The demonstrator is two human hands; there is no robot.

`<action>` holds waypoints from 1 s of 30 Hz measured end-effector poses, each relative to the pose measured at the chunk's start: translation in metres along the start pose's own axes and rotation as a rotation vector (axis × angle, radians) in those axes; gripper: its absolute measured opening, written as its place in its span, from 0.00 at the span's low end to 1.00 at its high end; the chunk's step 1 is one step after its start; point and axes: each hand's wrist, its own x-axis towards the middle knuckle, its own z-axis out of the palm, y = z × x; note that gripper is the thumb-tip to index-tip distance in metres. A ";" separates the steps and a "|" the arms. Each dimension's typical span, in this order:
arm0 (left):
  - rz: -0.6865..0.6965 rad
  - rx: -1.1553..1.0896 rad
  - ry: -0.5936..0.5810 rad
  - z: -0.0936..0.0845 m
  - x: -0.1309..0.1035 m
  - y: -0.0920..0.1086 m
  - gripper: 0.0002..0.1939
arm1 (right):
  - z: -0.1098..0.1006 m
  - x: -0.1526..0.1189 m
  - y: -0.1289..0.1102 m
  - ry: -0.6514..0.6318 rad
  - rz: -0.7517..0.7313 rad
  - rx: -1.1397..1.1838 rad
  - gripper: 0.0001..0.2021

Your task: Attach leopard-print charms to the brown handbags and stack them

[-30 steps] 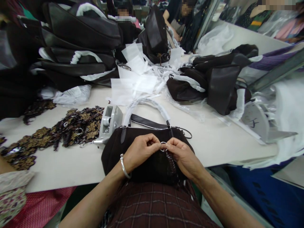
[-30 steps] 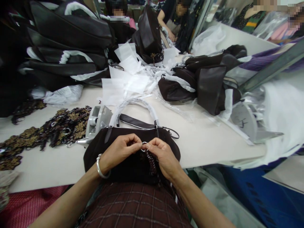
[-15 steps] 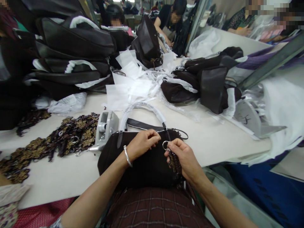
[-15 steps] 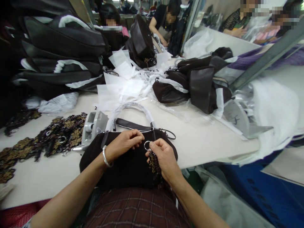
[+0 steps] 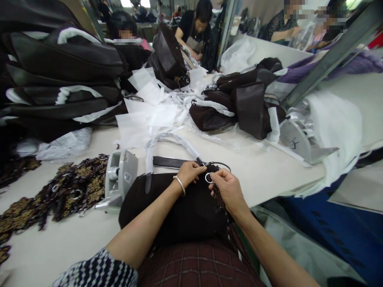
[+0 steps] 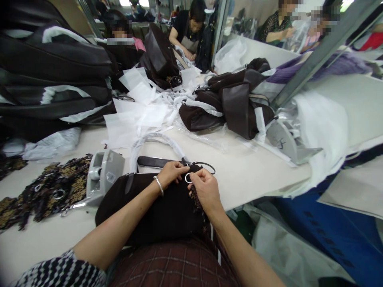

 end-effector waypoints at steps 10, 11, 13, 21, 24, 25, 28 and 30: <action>0.109 -0.552 0.023 0.001 -0.006 -0.023 0.17 | 0.006 0.013 0.005 0.067 -0.033 -0.035 0.13; 0.126 -0.568 0.019 0.001 -0.008 -0.025 0.16 | 0.006 0.014 0.005 0.070 -0.038 -0.044 0.13; 0.163 -0.619 0.004 0.001 -0.010 -0.029 0.16 | 0.008 0.014 0.003 0.080 -0.053 -0.065 0.13; 0.212 -0.754 -0.129 0.000 -0.008 -0.038 0.16 | 0.012 0.020 0.007 0.113 -0.106 -0.156 0.12; 0.213 -0.756 -0.145 -0.002 -0.008 -0.040 0.15 | 0.015 0.024 0.005 0.138 -0.137 -0.192 0.11; 0.214 -0.756 -0.139 -0.002 -0.008 -0.040 0.15 | 0.016 0.026 0.004 0.141 -0.146 -0.206 0.11; 0.215 -0.762 -0.118 -0.003 -0.010 -0.040 0.16 | 0.019 0.030 -0.001 0.139 -0.157 -0.243 0.11; 0.201 -0.808 -0.114 -0.003 -0.011 -0.039 0.16 | 0.021 0.032 -0.003 0.130 -0.153 -0.259 0.11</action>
